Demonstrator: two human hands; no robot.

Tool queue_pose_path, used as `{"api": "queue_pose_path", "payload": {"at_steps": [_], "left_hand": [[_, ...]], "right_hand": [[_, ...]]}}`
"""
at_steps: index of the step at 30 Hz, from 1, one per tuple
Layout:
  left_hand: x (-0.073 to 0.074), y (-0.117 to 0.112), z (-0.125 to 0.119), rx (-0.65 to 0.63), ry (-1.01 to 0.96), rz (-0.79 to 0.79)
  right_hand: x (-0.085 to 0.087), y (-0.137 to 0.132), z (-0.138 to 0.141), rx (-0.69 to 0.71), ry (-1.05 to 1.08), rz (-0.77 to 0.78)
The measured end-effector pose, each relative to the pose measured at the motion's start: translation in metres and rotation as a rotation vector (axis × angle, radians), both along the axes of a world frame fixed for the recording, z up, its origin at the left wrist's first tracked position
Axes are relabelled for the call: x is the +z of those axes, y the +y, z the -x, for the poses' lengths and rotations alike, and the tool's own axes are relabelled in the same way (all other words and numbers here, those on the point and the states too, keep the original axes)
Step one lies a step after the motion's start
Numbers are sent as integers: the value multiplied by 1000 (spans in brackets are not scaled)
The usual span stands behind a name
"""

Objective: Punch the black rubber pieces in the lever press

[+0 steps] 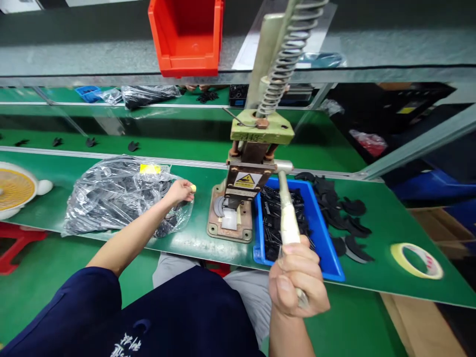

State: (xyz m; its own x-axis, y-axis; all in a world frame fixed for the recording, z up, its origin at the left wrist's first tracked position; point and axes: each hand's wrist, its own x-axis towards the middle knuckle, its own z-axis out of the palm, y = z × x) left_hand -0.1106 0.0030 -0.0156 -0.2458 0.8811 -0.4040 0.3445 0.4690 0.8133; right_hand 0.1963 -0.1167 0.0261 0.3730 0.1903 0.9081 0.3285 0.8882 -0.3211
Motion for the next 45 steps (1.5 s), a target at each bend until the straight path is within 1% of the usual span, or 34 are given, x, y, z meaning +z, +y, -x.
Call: {"api": "queue_pose_path", "payload": {"at_steps": [2,4,5,7,8,10,12,18,22,24,26,27,32,34,35,37,42,45], "left_hand": [[0,-5,31,-43,245,-33],[0,-13,50,-167,493,-60],[-2,-18,55,-249,600,-72],[-5,-28,54,-404,764,-90],[-6,-31,51,-460,830,-93],[-9,-33,42,-519,939,-87],[-9,-30,35,-547,1010,-71],[-5,-12,26,-653,1050,-42],[-4,-11,17,-736,1020,-76],[-4,-13,12,-751,1012,-92],[-6,-16,10,-717,1006,-109],[-7,-18,9,-679,1000,-123],[-21,-26,16,-417,882,-219],[-27,-33,19,-343,821,-246],[-30,-36,19,-326,808,-259],[-32,-45,15,-352,824,-284],[-32,-67,-8,-560,955,-286],[-31,-76,-18,-642,1014,-260]], "right_hand": [[-2,4,-1,7,20,-33],[-4,7,-2,4,48,-56],[-5,8,-2,-2,58,-57],[-6,9,-3,-17,66,-61],[-6,9,-3,-23,63,-64],[-6,9,-4,-22,50,-74],[-6,8,-4,-13,39,-83],[-1,2,-2,1,10,-12],[0,1,0,4,15,-13],[-1,0,0,-3,13,-8],[0,-1,0,1,5,-4],[0,-2,0,4,4,7],[0,-4,1,19,23,26],[0,-4,2,24,35,30],[0,-4,3,24,38,35],[1,-5,4,17,49,41],[-2,-5,3,1,40,56],[-5,-5,0,13,18,44]]}}
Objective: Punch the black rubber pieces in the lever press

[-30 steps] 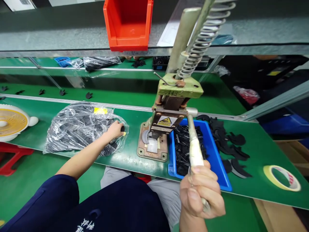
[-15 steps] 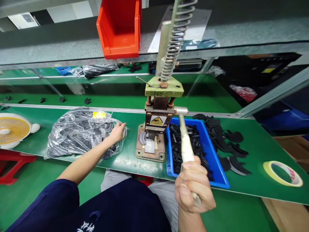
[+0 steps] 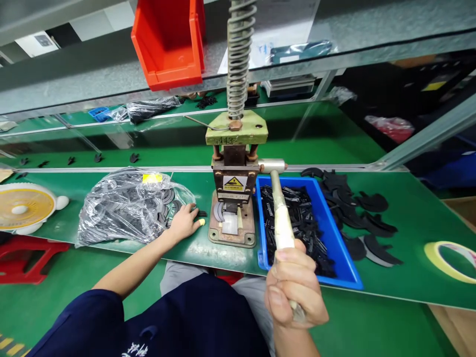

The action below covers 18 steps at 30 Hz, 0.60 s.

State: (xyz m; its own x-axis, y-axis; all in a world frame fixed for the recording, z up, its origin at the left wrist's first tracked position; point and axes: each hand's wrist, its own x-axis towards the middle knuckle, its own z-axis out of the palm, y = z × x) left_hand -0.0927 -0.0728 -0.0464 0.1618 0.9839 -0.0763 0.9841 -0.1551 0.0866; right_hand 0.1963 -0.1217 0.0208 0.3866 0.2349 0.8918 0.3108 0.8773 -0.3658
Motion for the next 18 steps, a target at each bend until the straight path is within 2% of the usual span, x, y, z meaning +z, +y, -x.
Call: {"api": "queue_pose_path", "payload": {"at_steps": [5,7,12,15,18], "left_hand": [[3,-3,5,-43,-72,-5],[4,4,10,-48,-113,5],[9,25,18,-14,-126,142],[14,33,20,34,-209,174],[20,35,18,144,-406,200]], "right_hand": [[1,2,0,15,-5,-9],[2,2,2,25,9,-13],[3,-1,3,39,5,14],[1,-5,1,38,-10,39],[0,-7,0,40,-25,51]]}}
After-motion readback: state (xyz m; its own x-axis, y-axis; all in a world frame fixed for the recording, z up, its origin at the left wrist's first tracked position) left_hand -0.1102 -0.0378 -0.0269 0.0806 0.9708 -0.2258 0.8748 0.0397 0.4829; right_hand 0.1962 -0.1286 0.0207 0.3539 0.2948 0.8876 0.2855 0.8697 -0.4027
